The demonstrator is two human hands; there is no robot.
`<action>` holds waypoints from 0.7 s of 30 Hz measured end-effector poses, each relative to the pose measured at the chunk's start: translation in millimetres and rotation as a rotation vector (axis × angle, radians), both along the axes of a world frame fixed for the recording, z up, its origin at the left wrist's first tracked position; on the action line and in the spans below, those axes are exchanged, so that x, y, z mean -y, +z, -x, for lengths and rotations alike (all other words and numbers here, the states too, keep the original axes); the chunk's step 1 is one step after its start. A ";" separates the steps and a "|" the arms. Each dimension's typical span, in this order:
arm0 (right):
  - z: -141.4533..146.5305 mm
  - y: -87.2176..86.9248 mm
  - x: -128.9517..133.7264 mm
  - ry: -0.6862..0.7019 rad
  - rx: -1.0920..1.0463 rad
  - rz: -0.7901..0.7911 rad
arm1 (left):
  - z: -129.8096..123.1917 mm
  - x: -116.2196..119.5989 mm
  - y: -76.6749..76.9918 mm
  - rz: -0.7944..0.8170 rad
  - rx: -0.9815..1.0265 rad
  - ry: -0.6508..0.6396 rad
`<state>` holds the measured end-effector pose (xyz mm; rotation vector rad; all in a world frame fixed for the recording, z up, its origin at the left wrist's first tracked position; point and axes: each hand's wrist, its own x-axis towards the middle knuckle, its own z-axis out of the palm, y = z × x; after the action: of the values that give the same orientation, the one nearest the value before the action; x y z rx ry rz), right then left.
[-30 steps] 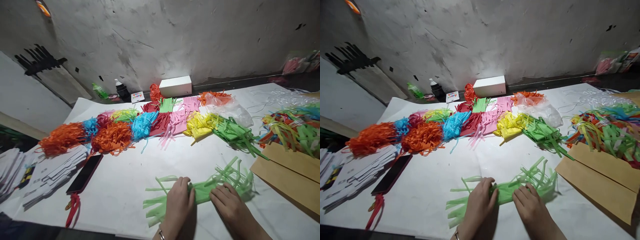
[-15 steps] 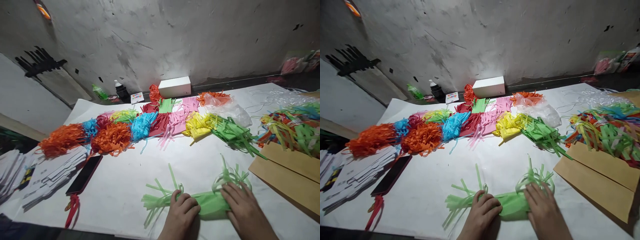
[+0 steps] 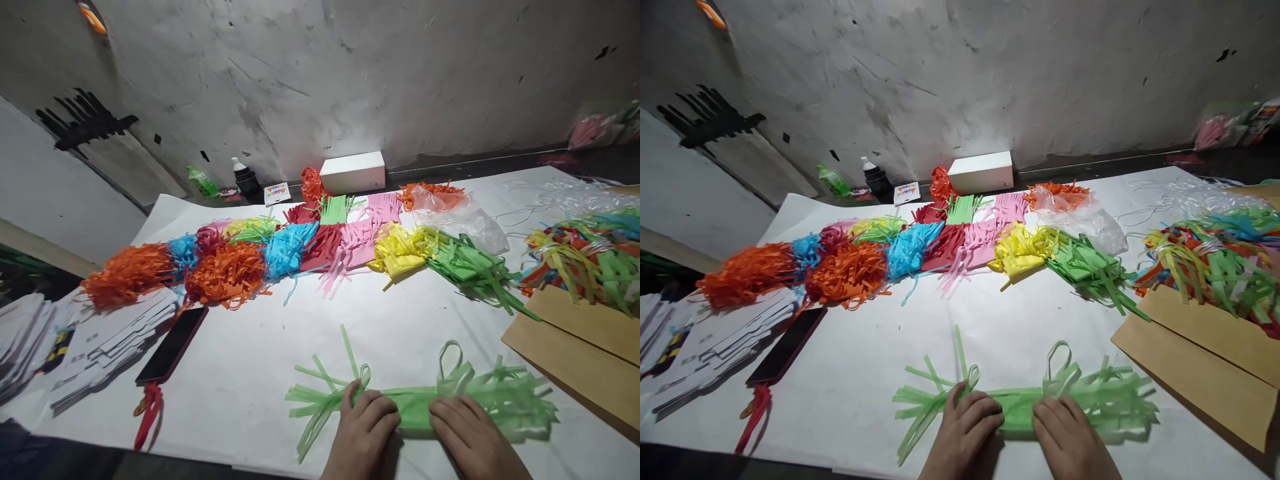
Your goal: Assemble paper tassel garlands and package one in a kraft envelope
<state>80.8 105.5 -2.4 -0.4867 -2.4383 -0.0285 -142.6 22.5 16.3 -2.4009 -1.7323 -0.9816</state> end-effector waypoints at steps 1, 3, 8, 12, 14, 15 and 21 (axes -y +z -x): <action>-5.3 -3.9 -1.5 0.004 0.029 0.010 | -2.1 1.7 -2.3 -0.009 0.032 0.037; -11.5 -6.7 -3.3 -0.048 0.023 0.070 | -7.3 3.5 -5.6 -0.007 0.112 0.129; 9.7 1.0 -5.6 -0.316 0.048 0.229 | -14.8 -7.1 0.3 0.129 0.091 0.339; 23.8 9.0 -9.0 -0.463 0.056 0.206 | -13.2 -19.2 4.9 0.214 -0.022 0.417; 25.2 10.7 -7.7 -0.442 -0.035 0.187 | -11.9 -21.7 4.0 0.232 -0.045 0.412; 25.7 10.5 -6.2 -0.386 -0.085 0.179 | -11.3 -21.9 3.5 0.239 -0.051 0.407; 32.8 3.1 0.6 -0.115 -0.177 0.204 | -8.7 -17.5 4.6 0.148 0.057 0.344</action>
<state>48.0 104.9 0.7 -0.6894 -2.2484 0.2087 -133.9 40.0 20.9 -2.0611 -2.2106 -0.9092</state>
